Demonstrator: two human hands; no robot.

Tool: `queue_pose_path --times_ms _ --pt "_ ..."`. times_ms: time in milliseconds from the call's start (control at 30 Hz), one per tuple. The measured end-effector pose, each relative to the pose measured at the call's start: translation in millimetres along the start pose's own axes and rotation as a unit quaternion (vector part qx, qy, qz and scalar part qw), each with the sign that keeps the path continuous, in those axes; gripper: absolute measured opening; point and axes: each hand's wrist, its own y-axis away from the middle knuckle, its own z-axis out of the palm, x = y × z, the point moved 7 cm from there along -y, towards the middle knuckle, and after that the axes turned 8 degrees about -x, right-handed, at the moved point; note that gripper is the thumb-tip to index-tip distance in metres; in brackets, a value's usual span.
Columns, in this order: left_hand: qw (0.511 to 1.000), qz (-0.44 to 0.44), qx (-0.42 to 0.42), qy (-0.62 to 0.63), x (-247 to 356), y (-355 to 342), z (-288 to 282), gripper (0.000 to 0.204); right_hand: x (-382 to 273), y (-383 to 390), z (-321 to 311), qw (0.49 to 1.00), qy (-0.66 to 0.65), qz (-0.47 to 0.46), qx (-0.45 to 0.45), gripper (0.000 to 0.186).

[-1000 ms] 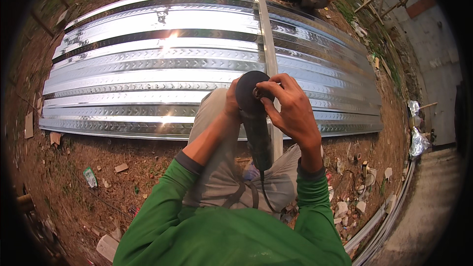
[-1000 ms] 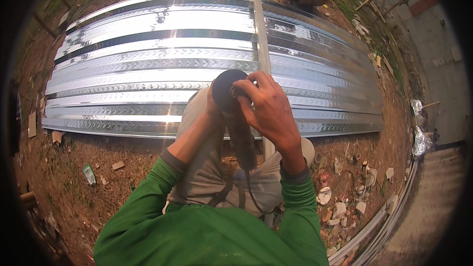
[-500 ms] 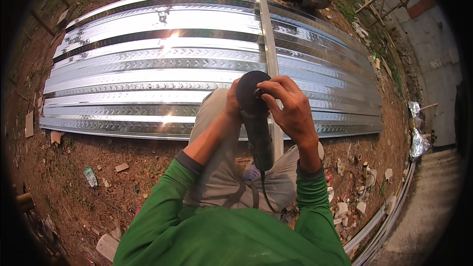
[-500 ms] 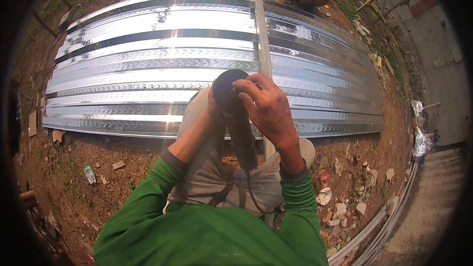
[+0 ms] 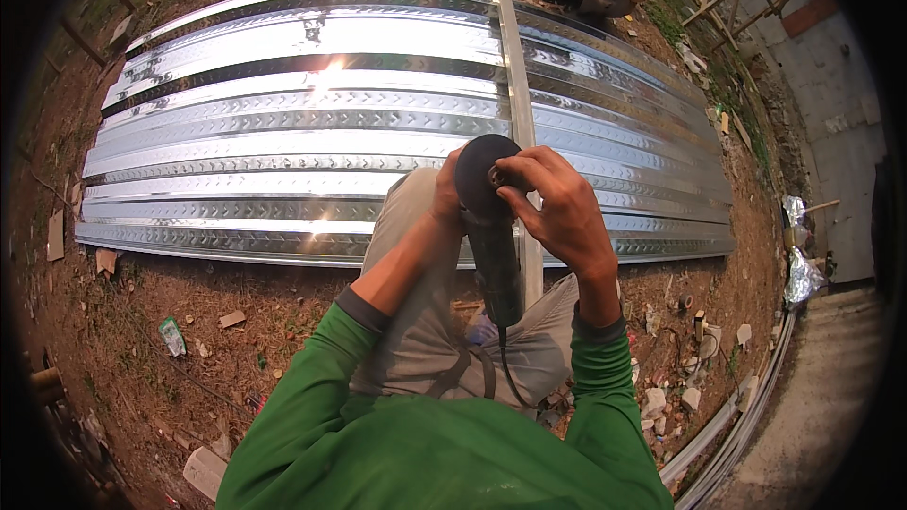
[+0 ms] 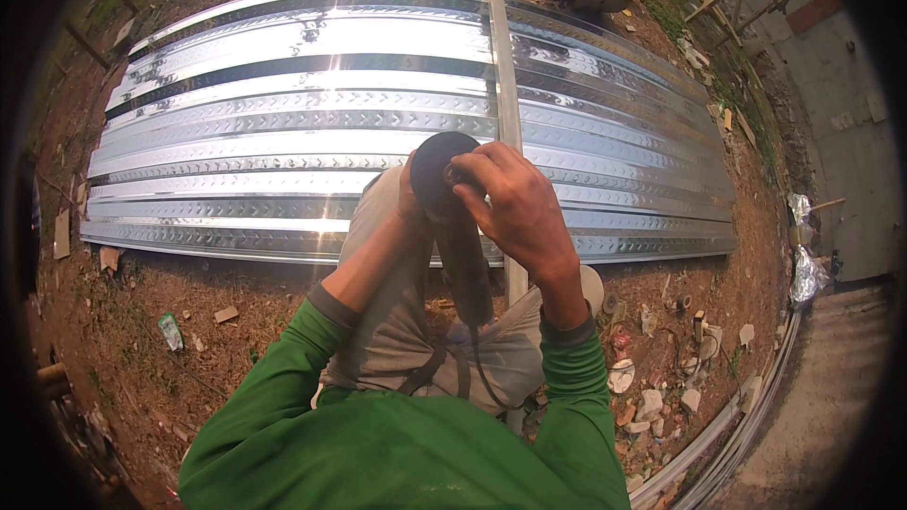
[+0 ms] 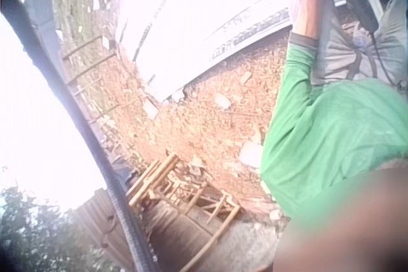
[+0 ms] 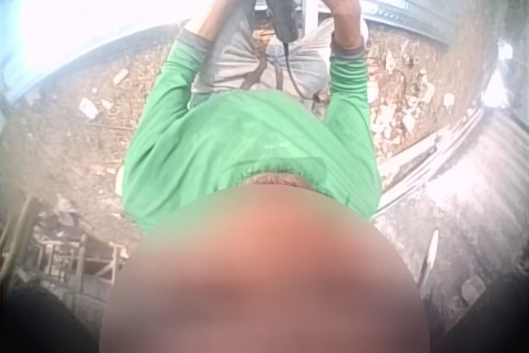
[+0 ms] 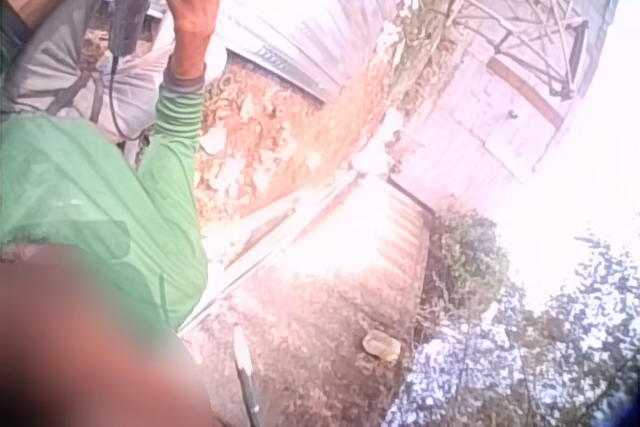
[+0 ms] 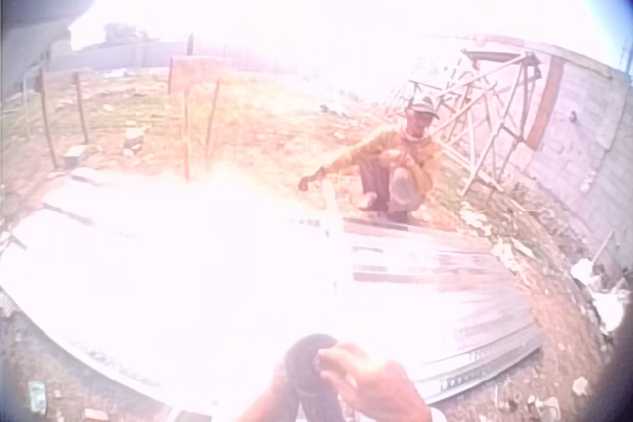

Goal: The person sits on the ground and uses an angle grinder to cut a stack of corrugated metal sheets. They first adjust the grinder, then make a cut along a marked line, producing sparks. The cut piece is separated from the main sheet.

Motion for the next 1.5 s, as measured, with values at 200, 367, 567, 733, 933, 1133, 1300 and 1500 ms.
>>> queue_pose_path --times_ms 200,367,567,733,933,1133,1300,1500 --pt "1.000 0.009 -0.003 -0.010 1 -1 -2 0.063 2 0 2 0.999 0.049 0.007 0.007 0.028" --pt "1.000 0.002 -0.008 0.004 0 -2 -6 0.063 0 -1 1 0.992 0.120 0.026 0.004 0.033" --pt "0.999 0.008 0.020 0.027 2 -1 1 0.060 -10 1 -4 0.996 0.086 -0.009 0.019 0.037" --pt "0.999 0.013 0.020 0.037 0 2 5 0.060 -7 -1 2 0.997 0.079 -0.017 -0.015 0.036" --pt "1.000 0.009 -0.020 0.002 1 1 -7 0.067 -8 -1 4 0.993 0.117 -0.006 -0.013 0.033" --pt "0.999 -0.010 -0.019 0.040 -3 0 -9 0.066 -11 0 2 0.996 0.088 0.006 -0.007 0.032" --pt "1.000 0.002 -0.012 0.019 -3 0 -8 0.065 -13 0 1 0.996 0.089 -0.030 -0.005 0.036" --pt "1.000 0.003 0.016 0.001 -1 -3 -10 0.063 -3 4 0 0.993 0.116 0.031 0.007 0.028"
